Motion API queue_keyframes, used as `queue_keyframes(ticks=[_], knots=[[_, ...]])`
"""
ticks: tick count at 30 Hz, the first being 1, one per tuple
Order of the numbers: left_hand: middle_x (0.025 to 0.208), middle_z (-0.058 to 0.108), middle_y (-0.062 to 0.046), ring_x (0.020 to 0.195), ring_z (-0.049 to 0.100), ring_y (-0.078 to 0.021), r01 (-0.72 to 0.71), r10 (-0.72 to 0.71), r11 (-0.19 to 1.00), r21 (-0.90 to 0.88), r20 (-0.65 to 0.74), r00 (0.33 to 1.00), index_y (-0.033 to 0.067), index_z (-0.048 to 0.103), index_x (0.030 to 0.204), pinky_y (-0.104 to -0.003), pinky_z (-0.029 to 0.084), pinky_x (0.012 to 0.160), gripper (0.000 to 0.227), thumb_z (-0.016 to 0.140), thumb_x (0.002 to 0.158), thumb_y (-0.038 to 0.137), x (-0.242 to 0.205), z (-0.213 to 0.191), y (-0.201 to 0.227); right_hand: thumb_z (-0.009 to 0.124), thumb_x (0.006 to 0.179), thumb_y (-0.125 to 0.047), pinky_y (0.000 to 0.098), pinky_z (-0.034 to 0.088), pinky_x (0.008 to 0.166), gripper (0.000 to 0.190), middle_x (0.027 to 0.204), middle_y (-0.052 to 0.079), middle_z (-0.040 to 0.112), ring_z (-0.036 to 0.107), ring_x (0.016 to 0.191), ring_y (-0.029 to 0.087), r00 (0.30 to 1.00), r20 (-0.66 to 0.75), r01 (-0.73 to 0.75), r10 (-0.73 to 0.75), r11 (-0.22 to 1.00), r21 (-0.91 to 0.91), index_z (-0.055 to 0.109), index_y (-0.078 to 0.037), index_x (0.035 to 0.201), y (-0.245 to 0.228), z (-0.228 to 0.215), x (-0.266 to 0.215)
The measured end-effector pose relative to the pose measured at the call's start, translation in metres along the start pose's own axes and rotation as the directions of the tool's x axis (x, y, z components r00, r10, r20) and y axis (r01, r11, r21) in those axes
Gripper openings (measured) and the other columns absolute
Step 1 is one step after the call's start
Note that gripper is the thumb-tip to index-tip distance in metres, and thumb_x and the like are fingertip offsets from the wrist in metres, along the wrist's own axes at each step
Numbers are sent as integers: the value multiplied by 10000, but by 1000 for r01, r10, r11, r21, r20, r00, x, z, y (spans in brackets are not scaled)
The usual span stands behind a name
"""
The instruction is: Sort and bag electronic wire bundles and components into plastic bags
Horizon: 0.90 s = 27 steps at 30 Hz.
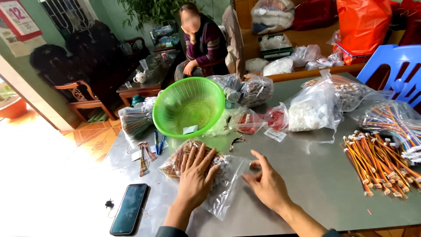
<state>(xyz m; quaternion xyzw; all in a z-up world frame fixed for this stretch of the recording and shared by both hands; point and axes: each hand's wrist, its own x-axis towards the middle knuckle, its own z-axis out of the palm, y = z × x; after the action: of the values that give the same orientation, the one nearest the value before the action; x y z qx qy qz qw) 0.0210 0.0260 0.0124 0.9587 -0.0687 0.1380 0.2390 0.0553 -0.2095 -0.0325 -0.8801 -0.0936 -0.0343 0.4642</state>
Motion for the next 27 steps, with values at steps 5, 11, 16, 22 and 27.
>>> queue_keyframes(ticks=[5,11,16,22,27], knots=[[1668,261,-75,1553,122,-324,0,2,997,79,-31,1000,299,410,1564,-488,37,1228,677,413,979,640,-5,5,3,711,911,-229,268,565,614,361,726,-26,799,718,632,103,999,28,-49,46,991,126,693,-282,1268,-17,1,0],[1682,204,-79,1550,87,-335,90,-84,993,79,-79,993,252,350,1582,-536,5,1223,740,302,982,682,-10,15,34,629,973,-69,254,474,499,166,689,41,692,569,544,117,978,-199,29,60,909,416,780,-94,1037,3,4,6],[1685,199,-130,1538,95,-398,4,-4,998,63,-7,1000,188,264,1618,-569,54,1191,846,411,970,711,-22,3,61,591,1000,-13,291,436,472,140,655,67,587,501,507,158,981,-131,-27,143,772,635,723,-30,1046,37,-16,25],[1683,229,-120,1546,111,-391,-267,277,955,125,-67,959,165,324,1601,-535,93,1209,720,397,1024,590,4,-34,76,539,995,-83,434,530,757,412,1061,208,707,663,859,327,948,275,-317,159,482,817,558,10,1396,14,-56,9],[1592,401,-139,1510,232,-391,-195,188,980,50,117,975,128,455,1518,-543,36,1229,812,395,947,702,21,23,46,620,936,33,384,592,566,408,878,144,589,618,636,255,983,172,-166,57,667,726,631,36,1343,25,-43,10]])
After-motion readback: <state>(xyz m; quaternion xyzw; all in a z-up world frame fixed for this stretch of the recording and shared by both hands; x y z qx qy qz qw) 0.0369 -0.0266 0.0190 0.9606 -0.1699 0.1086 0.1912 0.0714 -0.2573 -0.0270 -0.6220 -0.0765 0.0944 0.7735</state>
